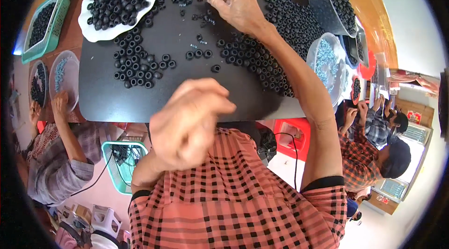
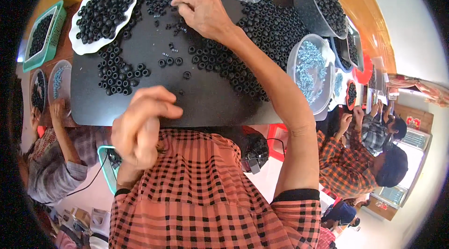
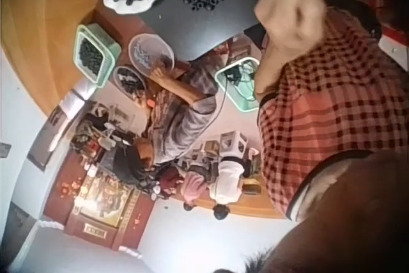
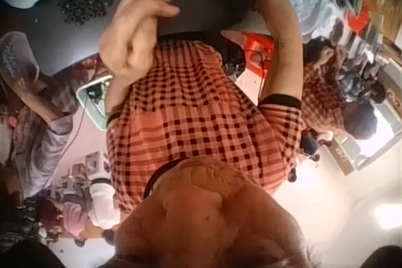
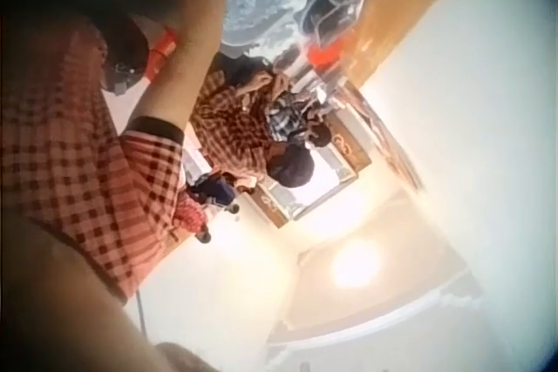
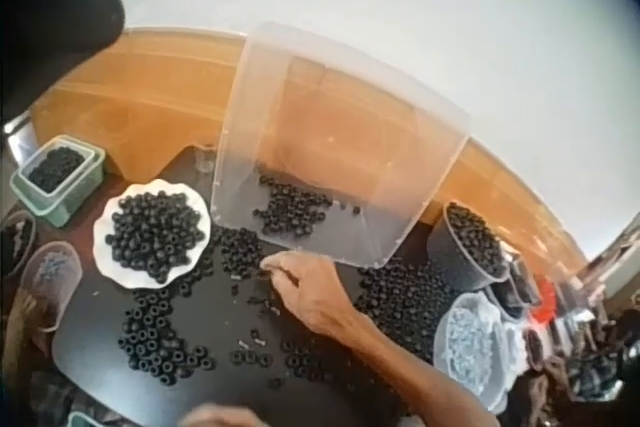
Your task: The person assembles small components by picking up pins and inserting them into rubber pieces by hand.
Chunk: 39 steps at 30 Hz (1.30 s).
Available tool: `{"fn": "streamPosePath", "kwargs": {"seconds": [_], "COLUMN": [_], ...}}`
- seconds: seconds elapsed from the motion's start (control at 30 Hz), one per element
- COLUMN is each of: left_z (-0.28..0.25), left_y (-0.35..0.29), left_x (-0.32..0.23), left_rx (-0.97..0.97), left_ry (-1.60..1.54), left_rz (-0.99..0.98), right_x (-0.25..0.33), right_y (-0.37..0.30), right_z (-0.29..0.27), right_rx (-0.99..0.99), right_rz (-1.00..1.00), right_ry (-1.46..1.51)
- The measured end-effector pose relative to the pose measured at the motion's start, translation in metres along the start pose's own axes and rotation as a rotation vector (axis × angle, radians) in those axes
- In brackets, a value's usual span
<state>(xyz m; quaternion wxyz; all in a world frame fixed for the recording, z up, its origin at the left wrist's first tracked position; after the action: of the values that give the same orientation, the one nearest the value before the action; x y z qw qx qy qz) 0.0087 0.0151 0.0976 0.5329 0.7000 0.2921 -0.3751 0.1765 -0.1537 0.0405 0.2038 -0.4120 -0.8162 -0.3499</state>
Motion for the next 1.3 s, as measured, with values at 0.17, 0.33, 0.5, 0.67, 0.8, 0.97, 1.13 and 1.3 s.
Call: {"fn": "streamPosePath", "kwargs": {"seconds": [0.17,0.33,0.5,0.67,0.8,0.97,1.13,1.3], "left_z": [0.006,0.008,0.011,0.011,0.011,0.012,0.011,0.010], "left_y": [-0.023,-0.030,-0.029,-0.029,-0.029,-0.030,-0.030,-0.030], "left_x": [0.051,0.072,0.076,0.075,0.075,0.076,0.075,0.075], "left_rx": [-0.139,-0.138,-0.125,-0.131,-0.122,-0.136,-0.118,-0.127], "left_ry": [0.031,-0.026,-0.078,-0.092,-0.082,-0.094,-0.094,-0.121], "left_rz": [-0.375,-0.490,-0.569,-0.564,-0.545,-0.561,-0.592,-0.593], "right_x": [0.001,-0.003,0.001,-0.002,-0.003,0.007,0.015,0.021], "right_y": [-0.016,-0.021,-0.025,-0.024,-0.021,-0.008,0.014,0.019], "right_z": [-0.002,-0.013,-0.008,-0.009,-0.010,-0.003,0.012,0.034], "right_rx": [0.108,0.020,0.124,0.237,0.264,0.157,0.084,0.153], "right_rz": [-0.012,0.127,0.088,0.102,0.147,0.245,-0.036,-0.141], "right_ry": [0.018,0.033,0.080,0.117,0.165,0.173,-0.012,-0.083]}}
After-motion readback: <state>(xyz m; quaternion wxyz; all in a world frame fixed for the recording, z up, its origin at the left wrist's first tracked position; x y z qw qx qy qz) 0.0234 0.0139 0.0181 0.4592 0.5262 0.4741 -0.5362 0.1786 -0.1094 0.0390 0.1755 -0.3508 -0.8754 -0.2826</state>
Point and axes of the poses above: each hand's wrist, its own y-axis towards the middle knuckle, its own z-axis out of the palm, x = y × z, the point moved 4 cm from there along y, towards the middle knuckle, and after that the axes turned 5 degrees about y, right-handed, at the moved point
